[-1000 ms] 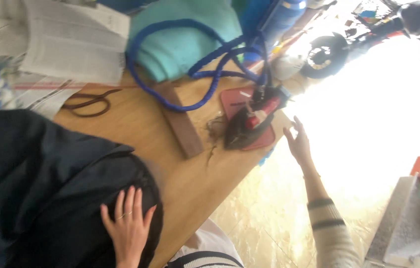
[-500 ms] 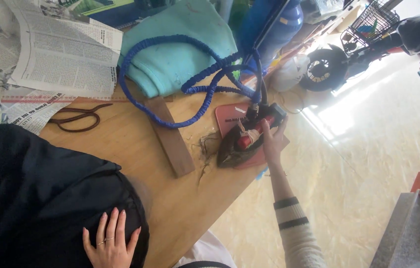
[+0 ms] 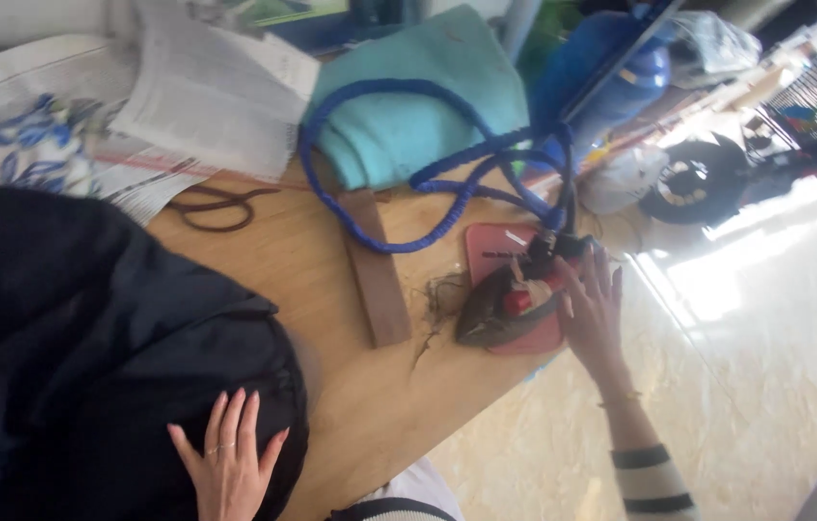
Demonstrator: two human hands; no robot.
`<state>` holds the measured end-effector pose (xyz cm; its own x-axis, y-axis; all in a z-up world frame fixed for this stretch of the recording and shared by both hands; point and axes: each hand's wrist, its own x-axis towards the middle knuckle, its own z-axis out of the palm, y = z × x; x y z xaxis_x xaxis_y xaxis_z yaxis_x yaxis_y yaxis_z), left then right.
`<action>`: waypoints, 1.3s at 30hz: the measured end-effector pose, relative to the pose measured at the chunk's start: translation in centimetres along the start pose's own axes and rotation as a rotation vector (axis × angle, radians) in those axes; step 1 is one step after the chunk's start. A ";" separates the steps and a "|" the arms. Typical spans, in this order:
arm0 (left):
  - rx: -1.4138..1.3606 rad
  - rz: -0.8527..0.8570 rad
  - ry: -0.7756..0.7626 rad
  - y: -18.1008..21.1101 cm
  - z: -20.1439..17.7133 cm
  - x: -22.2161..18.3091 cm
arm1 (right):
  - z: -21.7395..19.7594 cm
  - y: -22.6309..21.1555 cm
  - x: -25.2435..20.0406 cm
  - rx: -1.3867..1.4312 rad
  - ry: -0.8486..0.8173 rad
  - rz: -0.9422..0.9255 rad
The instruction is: Ironing and smoothing a black fabric garment piece on a work table using a steam iron.
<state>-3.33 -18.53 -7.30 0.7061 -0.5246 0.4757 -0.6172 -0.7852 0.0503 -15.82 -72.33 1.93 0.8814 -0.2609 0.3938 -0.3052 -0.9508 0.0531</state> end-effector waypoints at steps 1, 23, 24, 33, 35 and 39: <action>0.013 -0.027 -0.005 0.2 -0.2 0.6 | 0.5 1.0 0.9 0.013 -0.005 -0.028; 0.183 -0.147 -0.139 -3.8 -5.0 0.2 | -7.8 -15.4 3.6 0.164 -0.821 0.152; 0.168 -0.141 -0.131 -4.0 -4.9 0.2 | -9.0 -18.0 3.5 0.255 -0.800 0.135; -0.004 -0.140 -0.067 -5.2 -3.0 -1.1 | -7.6 -28.1 3.2 0.144 -0.346 -0.308; -0.008 -0.126 -0.072 -5.6 -2.9 -1.2 | -7.2 -29.0 3.3 0.140 -0.313 -0.349; -0.013 -0.127 -0.075 -6.0 -3.2 -1.6 | -5.6 -30.7 2.9 0.138 -0.222 -0.410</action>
<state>-1.82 -11.95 -5.58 0.8026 -0.4447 0.3976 -0.5252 -0.8429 0.1174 -5.91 -42.95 6.62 0.9791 0.1253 0.1602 0.1213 -0.9920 0.0350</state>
